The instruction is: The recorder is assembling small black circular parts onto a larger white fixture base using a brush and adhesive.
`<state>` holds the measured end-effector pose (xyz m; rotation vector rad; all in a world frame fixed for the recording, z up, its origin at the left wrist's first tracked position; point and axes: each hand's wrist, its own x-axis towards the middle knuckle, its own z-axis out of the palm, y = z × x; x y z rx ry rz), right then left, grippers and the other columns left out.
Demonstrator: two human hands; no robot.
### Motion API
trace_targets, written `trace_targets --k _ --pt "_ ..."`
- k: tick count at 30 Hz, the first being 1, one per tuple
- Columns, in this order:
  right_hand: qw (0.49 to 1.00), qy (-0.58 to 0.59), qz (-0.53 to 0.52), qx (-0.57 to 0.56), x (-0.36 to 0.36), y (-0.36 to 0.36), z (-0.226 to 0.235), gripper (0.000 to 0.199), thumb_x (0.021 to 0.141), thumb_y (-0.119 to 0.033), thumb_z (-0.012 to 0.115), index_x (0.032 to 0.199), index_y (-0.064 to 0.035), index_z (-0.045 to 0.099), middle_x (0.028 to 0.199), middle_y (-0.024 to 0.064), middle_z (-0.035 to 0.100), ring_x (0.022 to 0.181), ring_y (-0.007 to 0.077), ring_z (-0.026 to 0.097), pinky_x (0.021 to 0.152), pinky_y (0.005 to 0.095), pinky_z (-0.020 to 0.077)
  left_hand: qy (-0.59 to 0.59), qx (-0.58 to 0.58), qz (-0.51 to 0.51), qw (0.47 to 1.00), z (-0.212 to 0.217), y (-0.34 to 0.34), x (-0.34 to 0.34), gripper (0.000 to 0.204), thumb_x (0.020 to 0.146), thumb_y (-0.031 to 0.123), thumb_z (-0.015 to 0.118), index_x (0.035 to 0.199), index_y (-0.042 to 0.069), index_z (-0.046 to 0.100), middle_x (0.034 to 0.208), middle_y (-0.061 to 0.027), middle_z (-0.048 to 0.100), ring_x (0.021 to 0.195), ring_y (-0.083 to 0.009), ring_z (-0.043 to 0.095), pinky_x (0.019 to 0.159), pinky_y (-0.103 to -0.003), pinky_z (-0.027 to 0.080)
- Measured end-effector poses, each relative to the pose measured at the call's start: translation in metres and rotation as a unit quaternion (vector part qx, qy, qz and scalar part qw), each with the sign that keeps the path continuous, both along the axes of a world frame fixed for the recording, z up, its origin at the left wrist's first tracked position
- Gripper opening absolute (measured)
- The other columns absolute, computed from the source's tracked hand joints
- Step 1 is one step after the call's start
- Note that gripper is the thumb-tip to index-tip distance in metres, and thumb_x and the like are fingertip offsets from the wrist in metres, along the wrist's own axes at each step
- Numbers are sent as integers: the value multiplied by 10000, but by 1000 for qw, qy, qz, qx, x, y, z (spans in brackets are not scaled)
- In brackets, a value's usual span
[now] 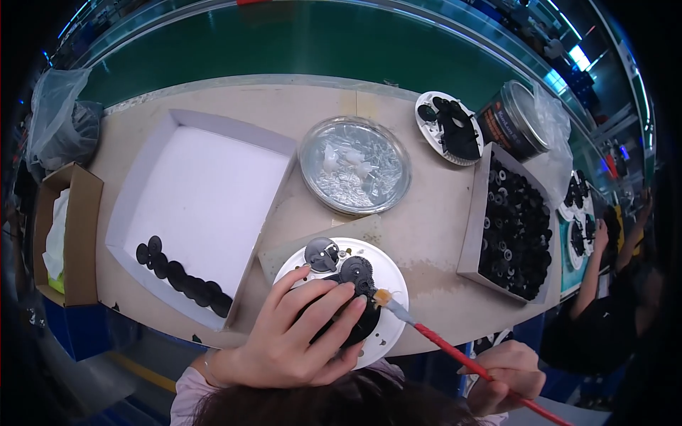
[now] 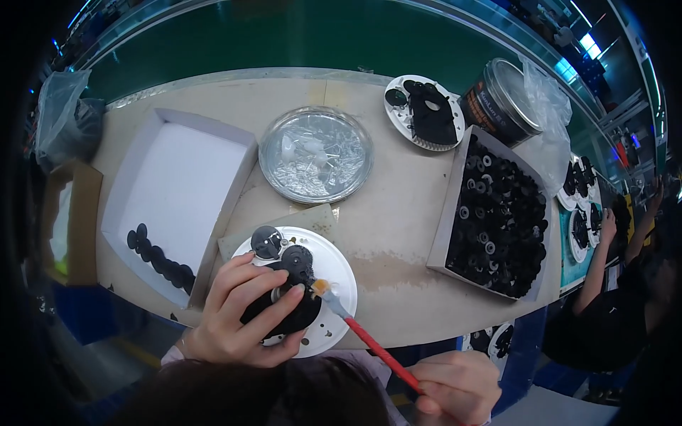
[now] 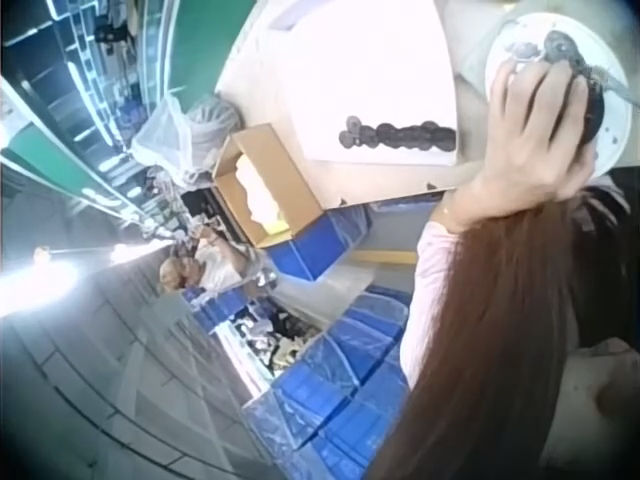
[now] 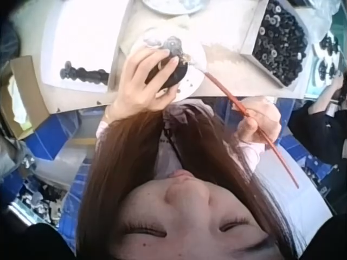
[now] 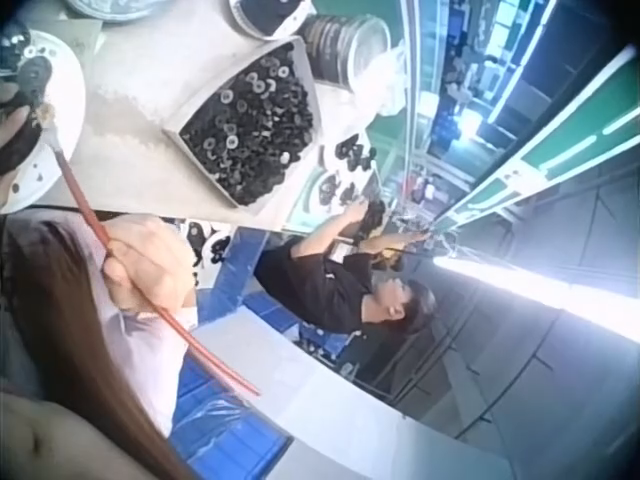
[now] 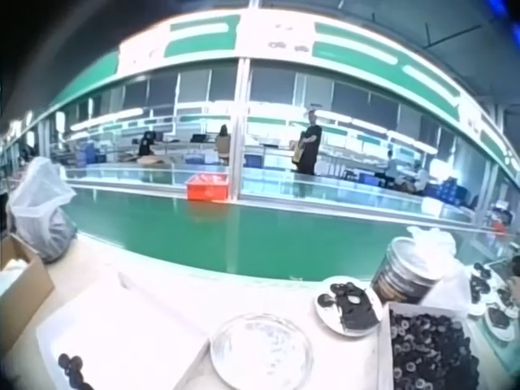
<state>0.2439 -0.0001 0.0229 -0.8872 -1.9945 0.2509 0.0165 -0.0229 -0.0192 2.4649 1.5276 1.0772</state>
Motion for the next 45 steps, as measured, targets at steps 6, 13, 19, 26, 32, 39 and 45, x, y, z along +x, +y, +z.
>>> trace_targets --k 6,13,19,26,32,39,45 --pt "995 36 76 -49 -11 20 -10 285 895 -327 492 835 -66 394 585 77 557 453 120 522 426 189 409 -24 4 7 1000 0 0 -3 374 636 197 651 949 -6 628 1035 -129 554 944 -250 514 859 -447 428" --pt "998 32 -52 5 -8 5 -5 349 887 -412 465 790 -82 399 556 38 539 440 88 498 408 190 367 2 -1 -1 1000 0 -2 -2 430 595 223 693 991 64 636 1048 -110 522 969 -272 494 855 -454 445" --pt "1000 13 -19 -6 -5 3 -3 338 893 -391 468 784 -79 397 551 39 532 413 93 483 405 186 359 -1 -6 2 1000 -1 -2 -3 422 606 225 691 991 64 634 1050 -114 520 969 -275 496 859 -457 442" --pt "994 83 27 -62 3 14 6 282 898 -303 501 791 -55 420 589 86 533 450 117 484 437 199 365 -5 -8 2 1000 0 -1 -3 441 592 213 702 1003 73 628 1057 -116 515 977 -282 491 862 -456 440" --pt "984 -73 115 114 -18 94 -13 190 762 -64 644 934 6 607 670 81 551 570 145 527 487 223 406 -46 0 -13 999 0 -1 -4 386 646 186 672 978 5 592 1075 -133 530 971 -275 509 873 -464 410" --pt "958 -198 153 141 -30 138 -42 303 677 -37 682 977 -41 636 716 54 568 608 182 547 519 293 463 -130 29 151 980 1 -13 7 611 655 301 734 1130 20 472 1180 -142 492 1098 -338 455 910 -482 361" --pt "920 -329 183 110 -30 134 -41 231 716 -56 575 946 -49 568 815 77 583 722 236 589 578 325 491 -44 0 131 990 12 -13 -3 491 589 328 777 948 27 630 1018 -134 594 954 -326 567 803 -368 467"
